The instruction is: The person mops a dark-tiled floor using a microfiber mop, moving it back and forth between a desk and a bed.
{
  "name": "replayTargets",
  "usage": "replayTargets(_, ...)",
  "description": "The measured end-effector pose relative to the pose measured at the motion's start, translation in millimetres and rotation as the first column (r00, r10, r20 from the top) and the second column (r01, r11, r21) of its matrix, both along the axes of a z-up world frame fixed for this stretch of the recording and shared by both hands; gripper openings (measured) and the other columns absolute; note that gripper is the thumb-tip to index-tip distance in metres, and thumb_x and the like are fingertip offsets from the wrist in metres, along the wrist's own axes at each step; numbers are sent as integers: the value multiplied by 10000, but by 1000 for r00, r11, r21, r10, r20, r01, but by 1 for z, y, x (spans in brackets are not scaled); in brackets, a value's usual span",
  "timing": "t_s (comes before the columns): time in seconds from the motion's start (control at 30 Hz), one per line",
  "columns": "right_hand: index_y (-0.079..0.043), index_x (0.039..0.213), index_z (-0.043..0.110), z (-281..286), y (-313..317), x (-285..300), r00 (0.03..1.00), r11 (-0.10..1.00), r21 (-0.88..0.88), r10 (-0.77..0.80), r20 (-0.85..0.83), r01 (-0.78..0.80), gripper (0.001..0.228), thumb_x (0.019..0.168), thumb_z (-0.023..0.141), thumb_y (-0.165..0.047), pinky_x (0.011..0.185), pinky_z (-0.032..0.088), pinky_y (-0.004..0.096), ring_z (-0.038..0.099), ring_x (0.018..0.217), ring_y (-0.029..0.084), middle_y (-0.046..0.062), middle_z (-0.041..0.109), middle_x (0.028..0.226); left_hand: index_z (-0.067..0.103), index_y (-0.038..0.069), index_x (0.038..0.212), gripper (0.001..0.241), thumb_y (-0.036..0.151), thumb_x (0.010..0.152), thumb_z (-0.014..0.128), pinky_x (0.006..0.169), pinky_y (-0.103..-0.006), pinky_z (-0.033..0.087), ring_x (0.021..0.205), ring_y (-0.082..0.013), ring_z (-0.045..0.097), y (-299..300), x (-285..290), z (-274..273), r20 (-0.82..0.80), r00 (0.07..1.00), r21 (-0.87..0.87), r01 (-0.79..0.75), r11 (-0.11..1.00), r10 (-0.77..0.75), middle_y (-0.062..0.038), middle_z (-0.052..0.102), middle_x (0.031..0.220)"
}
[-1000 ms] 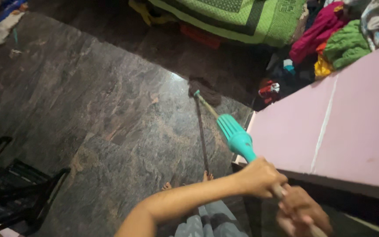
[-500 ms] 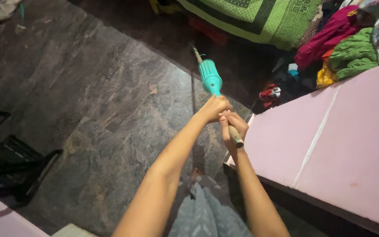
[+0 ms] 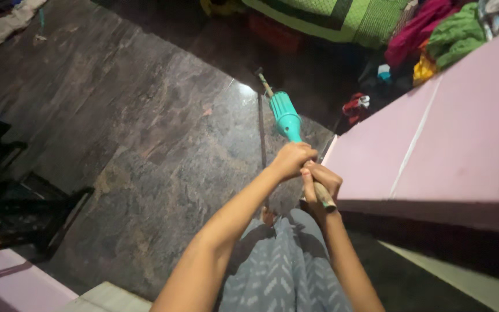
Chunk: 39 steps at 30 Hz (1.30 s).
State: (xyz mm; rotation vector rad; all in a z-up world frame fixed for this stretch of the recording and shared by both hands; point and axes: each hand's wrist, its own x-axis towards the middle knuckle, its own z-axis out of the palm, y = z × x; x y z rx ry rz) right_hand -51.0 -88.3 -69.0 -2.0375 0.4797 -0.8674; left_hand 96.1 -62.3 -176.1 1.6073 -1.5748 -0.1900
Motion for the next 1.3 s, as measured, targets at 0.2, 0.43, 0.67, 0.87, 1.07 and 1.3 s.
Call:
replayTargets(0.2,76,868,703,43,74,-92,999,999,-14,-38,10,38,142,946,622,-10,827,570,315,722,850,220,181,737,915,689,145,877,326,385,683,798,668,-507,508,823,-335,714,52,-91,22,123,980,117,143,983,-157,-87,715,762)
replayTargets(0.43,23,819,639,130,122,-208,954,953,40,-299,-34,300,278,1044,528,-95,614,555,275,692,652,135,158,710,830,741,263,1010,273,363,755,738,601,-456,573,789,-272,760,72,-222,107,189,931,333,240,912,-314,-27,754,804)
replayTargets(0.67,-60,877,506,100,84,-306,983,991,44,118,140,-125,276,1112,437,-185,828,601,454,714,761,230,126,671,803,739,226,859,307,496,712,749,609,-436,573,747,-255,762,89,-276,152,146,926,313,290,905,-347,-24,745,792)
replayTargets(0.87,-67,940,493,18,1,-341,920,930,127,310,240,-346,242,1138,416,-184,872,591,498,710,782,259,121,667,834,723,224,846,345,473,612,766,612,-457,525,657,-245,744,48,-281,123,73,956,347,244,905,-285,-24,727,670)
replayTargets(1.07,14,918,575,-64,-26,-230,889,939,285,46,455,-194,268,1107,428,-107,857,549,380,663,832,203,133,671,891,711,216,832,305,459,656,768,638,-439,512,694,-255,736,-21,-223,4,170,985,178,-24,984,-7,-19,700,669)
replayTargets(1.3,78,999,680,-51,3,-28,971,966,216,93,222,-142,231,1040,547,-107,1078,482,404,674,1138,251,167,719,1015,676,185,744,166,313,726,781,543,-432,489,635,-304,675,-44,-45,-108,38,965,78,-263,962,261,-88,660,640)
